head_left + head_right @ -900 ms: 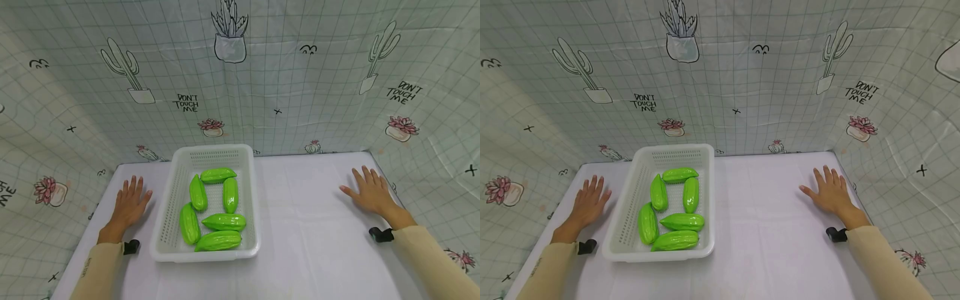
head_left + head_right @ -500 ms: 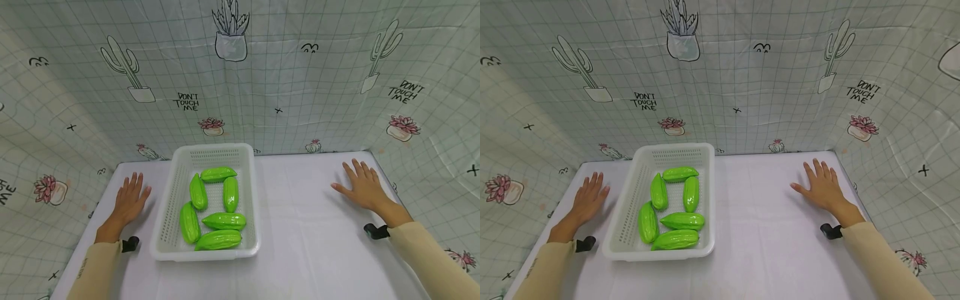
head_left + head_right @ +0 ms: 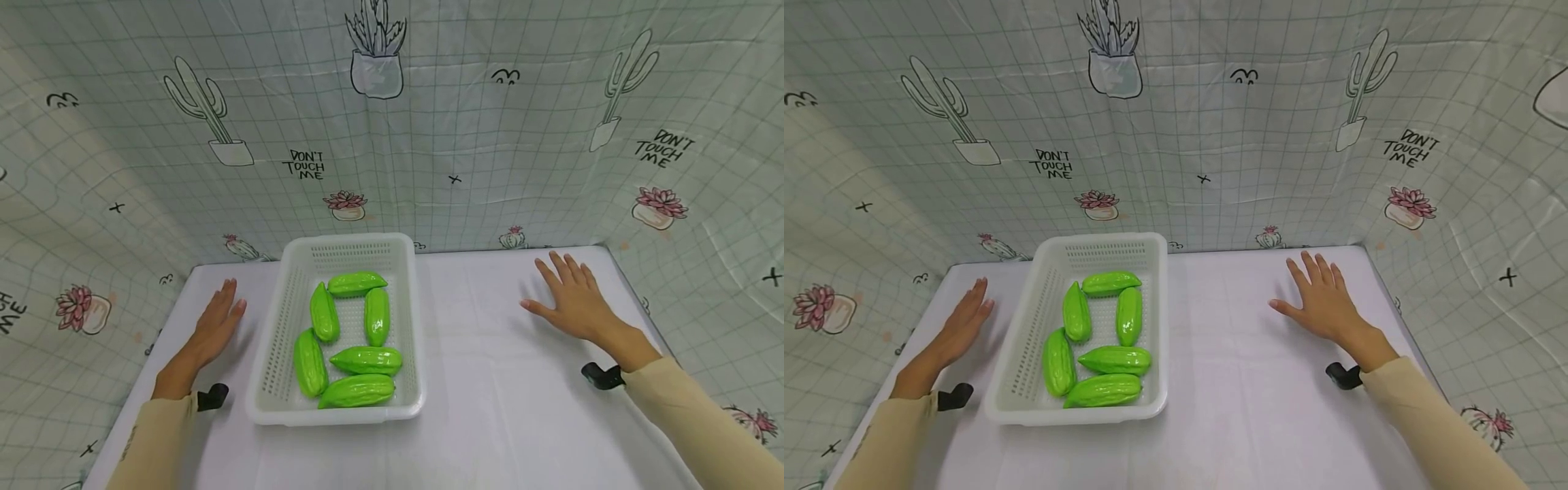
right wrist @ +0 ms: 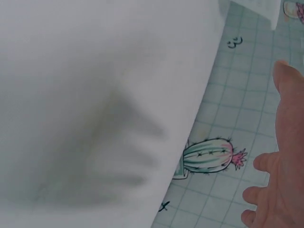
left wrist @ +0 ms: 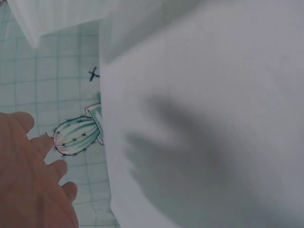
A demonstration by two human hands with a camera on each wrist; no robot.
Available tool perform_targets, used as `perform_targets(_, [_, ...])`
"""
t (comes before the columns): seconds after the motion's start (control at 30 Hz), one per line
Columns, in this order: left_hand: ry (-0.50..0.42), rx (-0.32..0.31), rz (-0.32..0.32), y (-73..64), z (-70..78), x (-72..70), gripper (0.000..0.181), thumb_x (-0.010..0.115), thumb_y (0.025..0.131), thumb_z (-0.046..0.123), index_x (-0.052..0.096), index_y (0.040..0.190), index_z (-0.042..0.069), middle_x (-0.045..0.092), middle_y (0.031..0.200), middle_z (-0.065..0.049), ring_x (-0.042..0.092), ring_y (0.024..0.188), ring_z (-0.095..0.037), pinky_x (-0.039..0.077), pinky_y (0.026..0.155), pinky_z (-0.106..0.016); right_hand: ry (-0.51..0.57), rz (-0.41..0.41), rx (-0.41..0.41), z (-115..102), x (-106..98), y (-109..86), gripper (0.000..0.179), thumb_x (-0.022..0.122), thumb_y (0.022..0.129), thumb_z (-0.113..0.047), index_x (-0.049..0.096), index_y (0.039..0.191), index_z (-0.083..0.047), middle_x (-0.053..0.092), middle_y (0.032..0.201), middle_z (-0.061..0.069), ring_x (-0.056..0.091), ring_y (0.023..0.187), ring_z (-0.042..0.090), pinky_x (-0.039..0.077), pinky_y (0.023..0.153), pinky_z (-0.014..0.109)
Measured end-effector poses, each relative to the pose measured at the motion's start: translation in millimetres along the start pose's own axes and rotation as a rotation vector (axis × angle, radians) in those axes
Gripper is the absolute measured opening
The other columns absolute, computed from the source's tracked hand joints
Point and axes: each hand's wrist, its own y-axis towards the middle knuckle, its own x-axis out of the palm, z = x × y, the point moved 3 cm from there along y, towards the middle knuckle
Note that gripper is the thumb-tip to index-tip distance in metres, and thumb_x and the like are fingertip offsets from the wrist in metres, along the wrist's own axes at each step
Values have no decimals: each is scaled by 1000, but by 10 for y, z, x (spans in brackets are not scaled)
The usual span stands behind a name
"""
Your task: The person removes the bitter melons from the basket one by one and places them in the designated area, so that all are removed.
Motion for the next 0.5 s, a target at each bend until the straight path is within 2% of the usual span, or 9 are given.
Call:
perform_targets(0.27, [-206, -24, -94, -16, 144, -40, 75, 29, 116, 41, -8, 167, 1, -12, 172, -29, -10, 157, -54, -1, 119, -78, -34, 19, -63, -233, -62, 50, 95, 69, 98, -54, 29, 164, 2, 18, 168, 35, 12, 155, 57, 7, 123, 72])
perform_targets(0.37, [-246, -38, -119, -37, 214, -50, 75, 32, 116, 41, -10, 168, 7, -11, 173, -27, -6, 157, -55, 5, 117, -81, -41, 34, -88, -308, -77, 64, 94, 69, 98, -54, 30, 164, 1, 18, 169, 34, 12, 156, 56, 8, 123, 71])
perform_targets(0.5, [-290, -27, -132, -62, 296, -62, 78, 39, 115, 38, -8, 169, 9, -5, 175, -24, 5, 158, -55, 11, 116, -81, -46, 53, -127, -422, -107, 71, 93, 69, 98, -54, 32, 164, 1, 19, 169, 32, 15, 156, 55, 10, 123, 71])
